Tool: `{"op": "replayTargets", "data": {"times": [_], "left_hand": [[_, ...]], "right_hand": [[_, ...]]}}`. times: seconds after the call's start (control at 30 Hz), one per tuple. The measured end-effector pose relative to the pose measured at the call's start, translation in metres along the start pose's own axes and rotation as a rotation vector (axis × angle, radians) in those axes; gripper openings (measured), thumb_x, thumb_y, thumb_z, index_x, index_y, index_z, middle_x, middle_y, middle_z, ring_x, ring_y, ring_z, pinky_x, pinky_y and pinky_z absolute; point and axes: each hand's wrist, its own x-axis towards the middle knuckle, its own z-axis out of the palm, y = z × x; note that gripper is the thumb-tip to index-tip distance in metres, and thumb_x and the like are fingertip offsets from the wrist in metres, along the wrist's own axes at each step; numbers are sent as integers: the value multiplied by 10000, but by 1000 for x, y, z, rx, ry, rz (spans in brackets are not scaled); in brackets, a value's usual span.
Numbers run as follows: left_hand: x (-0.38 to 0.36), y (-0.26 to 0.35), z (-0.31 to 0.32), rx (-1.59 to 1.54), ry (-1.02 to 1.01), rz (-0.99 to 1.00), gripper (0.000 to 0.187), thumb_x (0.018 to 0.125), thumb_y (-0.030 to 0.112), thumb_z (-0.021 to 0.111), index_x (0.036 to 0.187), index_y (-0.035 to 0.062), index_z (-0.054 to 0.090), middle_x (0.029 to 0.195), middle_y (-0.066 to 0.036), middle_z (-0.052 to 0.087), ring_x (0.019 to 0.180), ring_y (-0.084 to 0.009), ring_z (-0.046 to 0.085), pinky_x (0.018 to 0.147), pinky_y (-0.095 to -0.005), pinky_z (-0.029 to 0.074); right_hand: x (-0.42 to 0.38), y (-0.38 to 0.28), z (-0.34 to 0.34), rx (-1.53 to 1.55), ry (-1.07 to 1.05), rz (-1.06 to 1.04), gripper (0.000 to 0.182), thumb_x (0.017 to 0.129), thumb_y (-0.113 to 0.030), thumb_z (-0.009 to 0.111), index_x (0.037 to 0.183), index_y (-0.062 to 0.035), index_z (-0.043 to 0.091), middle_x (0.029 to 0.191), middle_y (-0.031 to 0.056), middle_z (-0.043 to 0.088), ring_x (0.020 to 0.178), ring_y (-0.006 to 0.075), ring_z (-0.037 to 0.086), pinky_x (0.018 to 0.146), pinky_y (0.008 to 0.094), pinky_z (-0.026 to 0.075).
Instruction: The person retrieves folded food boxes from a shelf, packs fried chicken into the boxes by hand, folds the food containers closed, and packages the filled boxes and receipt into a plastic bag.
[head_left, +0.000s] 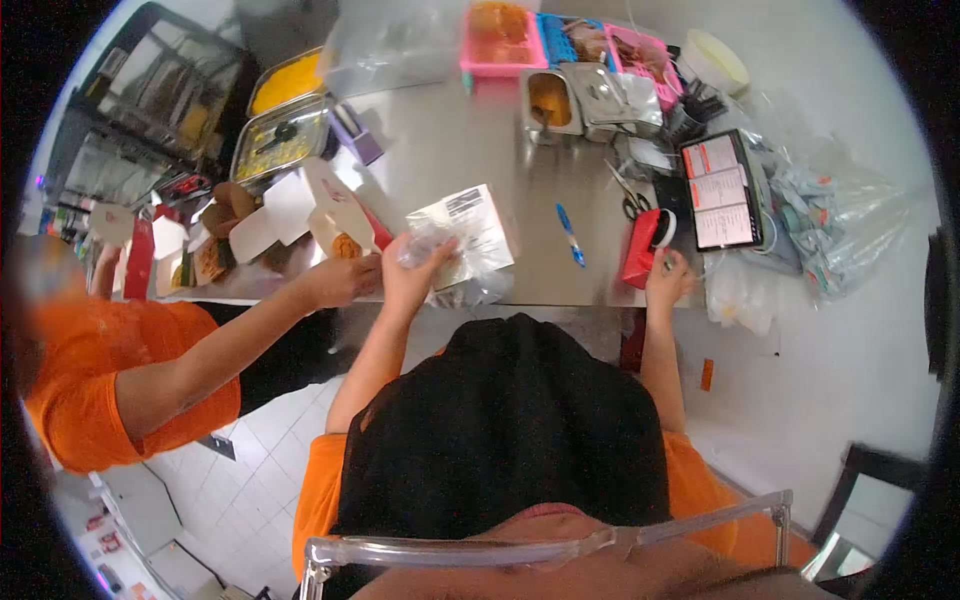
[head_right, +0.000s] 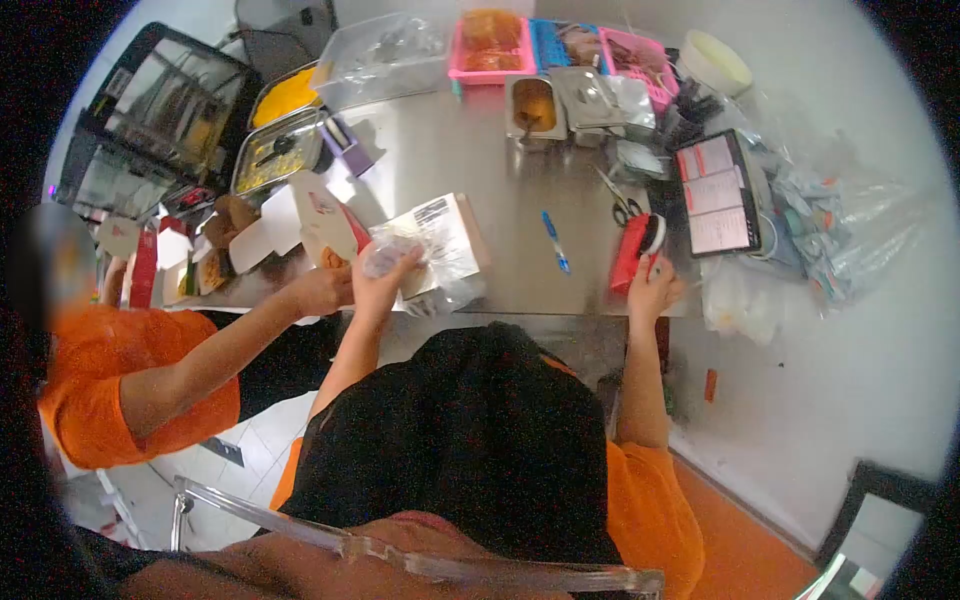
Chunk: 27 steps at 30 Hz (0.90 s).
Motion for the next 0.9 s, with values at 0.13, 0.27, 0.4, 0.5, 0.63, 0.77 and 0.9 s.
{"op": "replayTargets", "data": {"times": [0.13,0.27,0.4,0.5,0.63,0.77,0.9], "left_hand": [[-2,3,5,-1,-1,2,147,764,42,685,870,-11,599,779,-46,631,671,-111,600,625,-237,487],[-5,10,7,44,62,-49,171,761,58,693,888,-2,596,798,-46,629,688,-117,604,640,-245,489],[-2,1,5,28,88,-63,209,750,86,712,906,7,598,808,-40,628,706,-113,596,651,-246,485],[-1,-2,2,86,74,-67,218,743,92,719,902,5,598,810,-40,627,704,-114,593,649,-246,484],[-3,8,10,61,118,-93,218,737,93,723,886,-4,597,805,-47,627,690,-120,593,643,-248,486],[-4,-6,-1,108,28,-114,214,729,89,727,875,-3,601,821,-61,627,701,-134,598,641,-254,491],[-25,8,5,-23,31,-128,232,683,118,758,826,13,609,775,-48,624,704,-135,596,640,-259,490]], "right_hand": [[9,-13,-24,625,-429,754,282,856,-232,587,1014,2,577,1040,91,584,919,187,566,726,367,503],[-7,9,-27,947,-389,647,275,867,-216,574,1019,13,576,1111,96,548,907,183,560,675,333,510],[-28,23,-20,916,-84,509,197,828,-132,609,959,14,590,1015,92,579,829,168,575,651,293,500],[-16,17,-26,393,81,165,177,788,-115,639,925,-8,603,908,100,578,789,196,571,672,308,483],[6,0,-20,248,80,16,173,756,-130,663,892,-34,615,830,100,554,747,225,563,689,333,455],[6,-69,-18,200,14,-257,186,766,-143,653,909,-33,604,836,89,559,741,212,578,662,303,465],[-10,-138,37,497,-743,-177,255,837,-211,590,1025,-39,588,955,113,589,768,190,595,671,281,477]]}}
